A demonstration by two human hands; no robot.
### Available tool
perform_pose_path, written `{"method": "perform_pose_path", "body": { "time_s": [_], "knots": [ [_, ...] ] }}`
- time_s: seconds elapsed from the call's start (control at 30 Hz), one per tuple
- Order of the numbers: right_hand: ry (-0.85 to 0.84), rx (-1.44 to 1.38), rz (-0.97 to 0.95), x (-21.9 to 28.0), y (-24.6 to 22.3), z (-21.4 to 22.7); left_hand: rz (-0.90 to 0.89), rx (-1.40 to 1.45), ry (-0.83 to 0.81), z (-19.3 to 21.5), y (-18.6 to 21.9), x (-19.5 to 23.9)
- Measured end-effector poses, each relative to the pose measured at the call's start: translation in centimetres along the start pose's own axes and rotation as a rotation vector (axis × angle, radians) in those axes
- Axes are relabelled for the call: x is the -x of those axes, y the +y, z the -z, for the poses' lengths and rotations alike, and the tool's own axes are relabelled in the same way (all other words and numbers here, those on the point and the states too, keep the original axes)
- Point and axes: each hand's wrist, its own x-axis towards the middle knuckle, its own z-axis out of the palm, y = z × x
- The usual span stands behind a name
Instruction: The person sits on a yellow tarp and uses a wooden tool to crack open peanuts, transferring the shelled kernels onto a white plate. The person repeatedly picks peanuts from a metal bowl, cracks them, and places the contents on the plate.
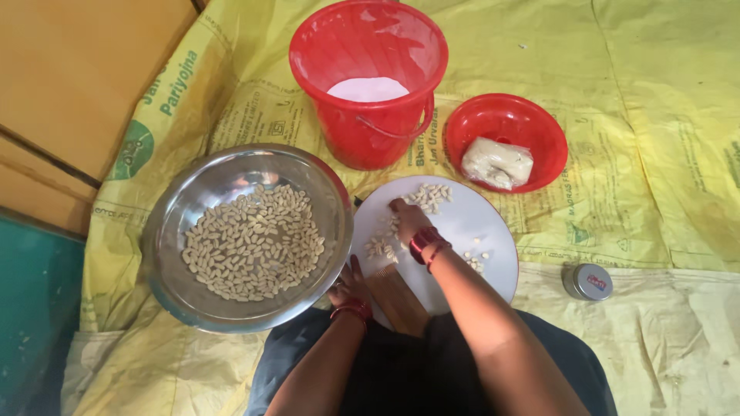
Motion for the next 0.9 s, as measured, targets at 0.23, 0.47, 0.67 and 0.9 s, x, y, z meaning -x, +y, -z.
{"method": "perform_pose_path", "body": {
  "time_s": [0.23,0.47,0.67,0.9],
  "knots": [
    [-0.056,0.743,0.212,-5.1,2.9,-7.7,-0.017,-0.003,-0.107,1.0,-0.1,0.6],
    [-0.014,0.421,-0.102,-8.1,3.3,-8.1,-0.012,-0.008,-0.056,-1.2,-0.2,-0.4],
    [-0.135,0.603,-0.084,-7.7,0.4,-4.8,0.006,-0.012,-0.046,-2.0,0.0,-0.7],
    [-0.111,0.343,-0.160,-8.0,-2.1,-8.8,0.004,-0.003,-0.124,-0.7,0.2,-0.1]
  ]
}}
